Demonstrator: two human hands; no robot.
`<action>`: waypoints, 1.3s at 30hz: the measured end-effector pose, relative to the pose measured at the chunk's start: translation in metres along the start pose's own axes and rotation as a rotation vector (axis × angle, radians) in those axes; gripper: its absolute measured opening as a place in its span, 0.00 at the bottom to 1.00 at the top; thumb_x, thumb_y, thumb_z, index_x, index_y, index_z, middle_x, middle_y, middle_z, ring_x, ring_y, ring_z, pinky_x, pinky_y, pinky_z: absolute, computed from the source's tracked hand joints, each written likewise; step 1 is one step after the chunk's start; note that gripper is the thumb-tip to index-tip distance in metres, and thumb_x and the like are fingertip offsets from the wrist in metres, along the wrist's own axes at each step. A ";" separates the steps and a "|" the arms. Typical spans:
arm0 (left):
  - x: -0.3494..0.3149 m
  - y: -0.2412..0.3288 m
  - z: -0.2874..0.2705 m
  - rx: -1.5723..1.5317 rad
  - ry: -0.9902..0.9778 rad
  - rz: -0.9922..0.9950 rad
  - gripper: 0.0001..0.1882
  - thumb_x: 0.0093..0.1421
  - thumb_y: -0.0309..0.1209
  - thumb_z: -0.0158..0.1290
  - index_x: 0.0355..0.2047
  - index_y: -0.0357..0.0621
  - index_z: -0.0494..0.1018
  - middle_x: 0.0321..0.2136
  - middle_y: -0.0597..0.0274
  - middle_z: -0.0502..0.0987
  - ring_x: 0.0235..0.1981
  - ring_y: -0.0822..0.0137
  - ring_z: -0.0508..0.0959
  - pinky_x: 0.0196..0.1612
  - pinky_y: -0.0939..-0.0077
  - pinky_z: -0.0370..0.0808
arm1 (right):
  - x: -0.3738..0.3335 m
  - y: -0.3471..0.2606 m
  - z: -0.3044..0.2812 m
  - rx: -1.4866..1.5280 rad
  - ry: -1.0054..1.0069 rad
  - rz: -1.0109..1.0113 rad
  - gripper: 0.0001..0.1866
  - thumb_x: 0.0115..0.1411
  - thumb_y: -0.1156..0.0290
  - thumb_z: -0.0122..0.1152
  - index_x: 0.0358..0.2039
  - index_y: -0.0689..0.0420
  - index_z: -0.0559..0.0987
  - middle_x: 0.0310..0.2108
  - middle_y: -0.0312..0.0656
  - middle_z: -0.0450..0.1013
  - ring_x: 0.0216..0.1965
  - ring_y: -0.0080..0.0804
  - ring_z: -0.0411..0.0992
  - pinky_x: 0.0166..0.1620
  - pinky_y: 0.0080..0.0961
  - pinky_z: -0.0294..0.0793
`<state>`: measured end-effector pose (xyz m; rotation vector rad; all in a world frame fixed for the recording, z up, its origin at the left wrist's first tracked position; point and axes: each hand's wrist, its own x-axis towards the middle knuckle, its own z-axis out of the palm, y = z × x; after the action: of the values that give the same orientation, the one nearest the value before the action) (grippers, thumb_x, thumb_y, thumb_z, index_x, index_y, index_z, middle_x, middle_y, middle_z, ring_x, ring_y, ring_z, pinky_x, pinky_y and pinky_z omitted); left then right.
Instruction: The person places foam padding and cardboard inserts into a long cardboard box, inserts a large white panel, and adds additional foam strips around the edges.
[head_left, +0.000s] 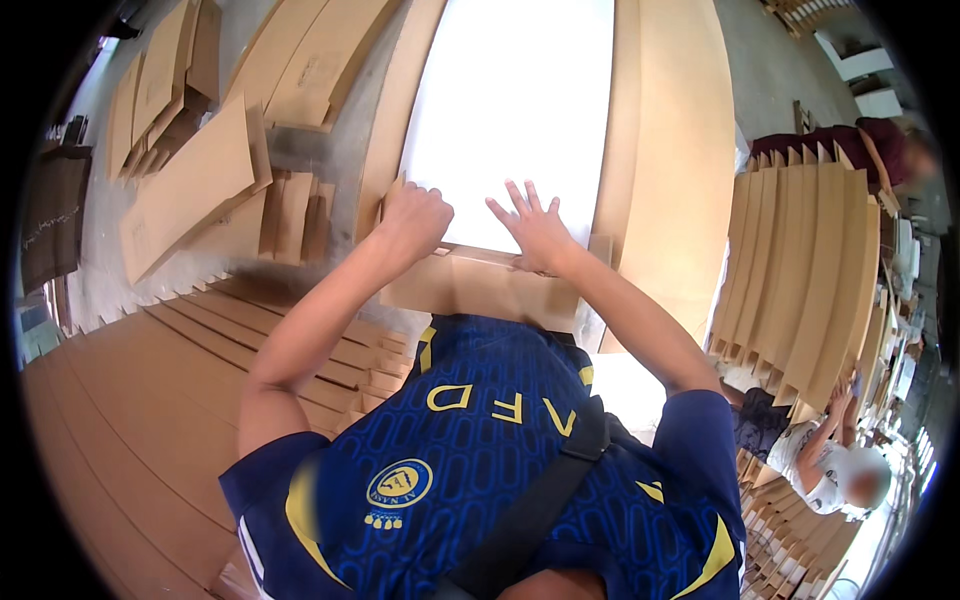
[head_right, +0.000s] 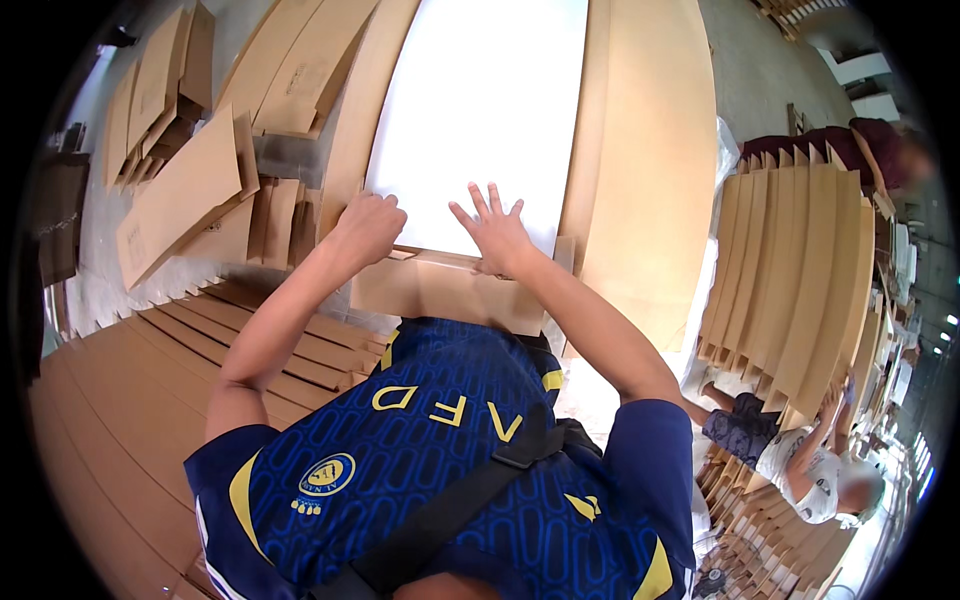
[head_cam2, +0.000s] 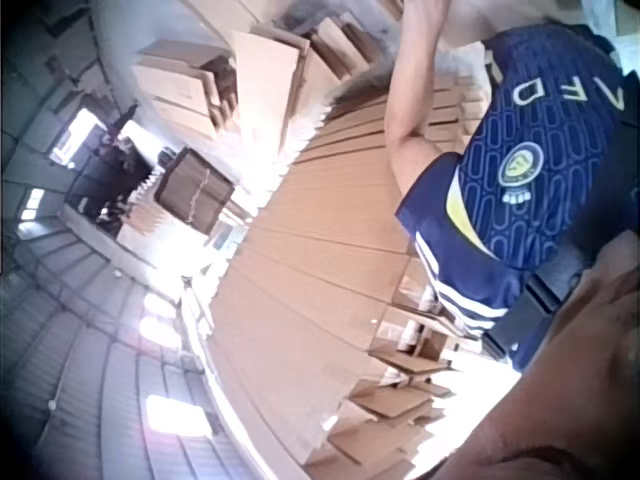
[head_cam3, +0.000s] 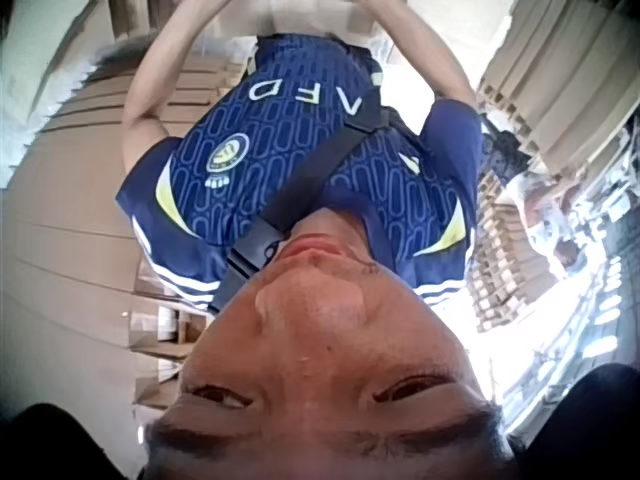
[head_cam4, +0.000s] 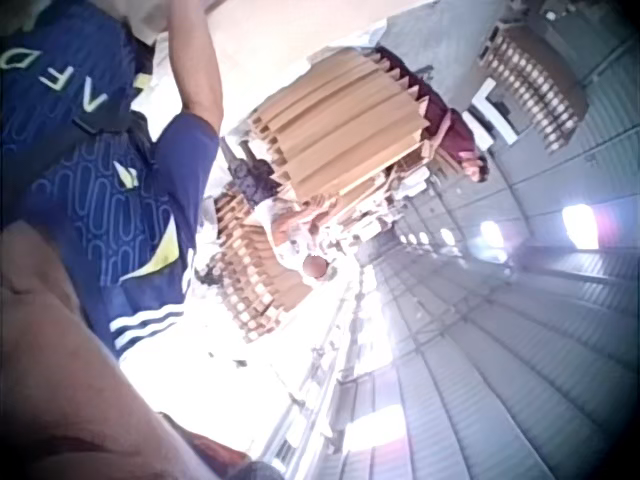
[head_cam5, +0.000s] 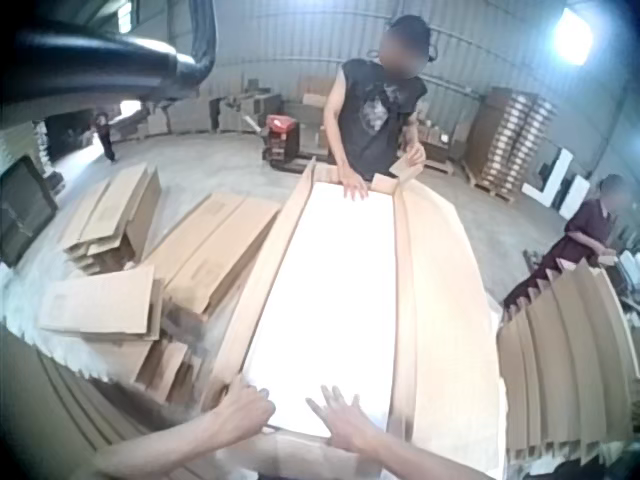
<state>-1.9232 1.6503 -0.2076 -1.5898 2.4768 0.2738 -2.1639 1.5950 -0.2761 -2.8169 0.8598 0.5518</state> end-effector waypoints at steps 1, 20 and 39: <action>0.002 0.000 -0.001 0.006 -0.039 -0.001 0.04 0.50 0.21 0.57 0.22 0.42 0.79 0.27 0.53 0.80 0.31 0.54 0.82 0.41 0.61 0.76 | -0.005 -0.008 -0.006 -0.013 -0.002 0.025 0.55 0.56 0.52 0.72 0.75 0.49 0.49 0.75 0.62 0.42 0.73 0.66 0.49 0.57 0.64 0.72; -0.038 -0.003 0.012 -0.029 0.111 0.002 0.16 0.70 0.41 0.47 0.33 0.40 0.74 0.30 0.53 0.76 0.37 0.55 0.77 0.47 0.60 0.69 | -0.035 -0.001 -0.013 0.088 0.204 0.024 0.38 0.53 0.59 0.73 0.60 0.62 0.67 0.62 0.59 0.62 0.64 0.62 0.62 0.53 0.58 0.79; -0.042 -0.016 0.037 0.036 0.328 -0.057 0.18 0.70 0.42 0.46 0.49 0.43 0.76 0.49 0.49 0.75 0.57 0.52 0.73 0.68 0.49 0.60 | -0.036 -0.009 -0.007 0.167 0.153 0.007 0.30 0.50 0.70 0.69 0.55 0.56 0.72 0.55 0.48 0.67 0.55 0.47 0.69 0.47 0.53 0.81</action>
<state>-1.8891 1.6896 -0.2340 -1.8134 2.6442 -0.0443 -2.1846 1.6191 -0.2550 -2.7302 0.8969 0.2544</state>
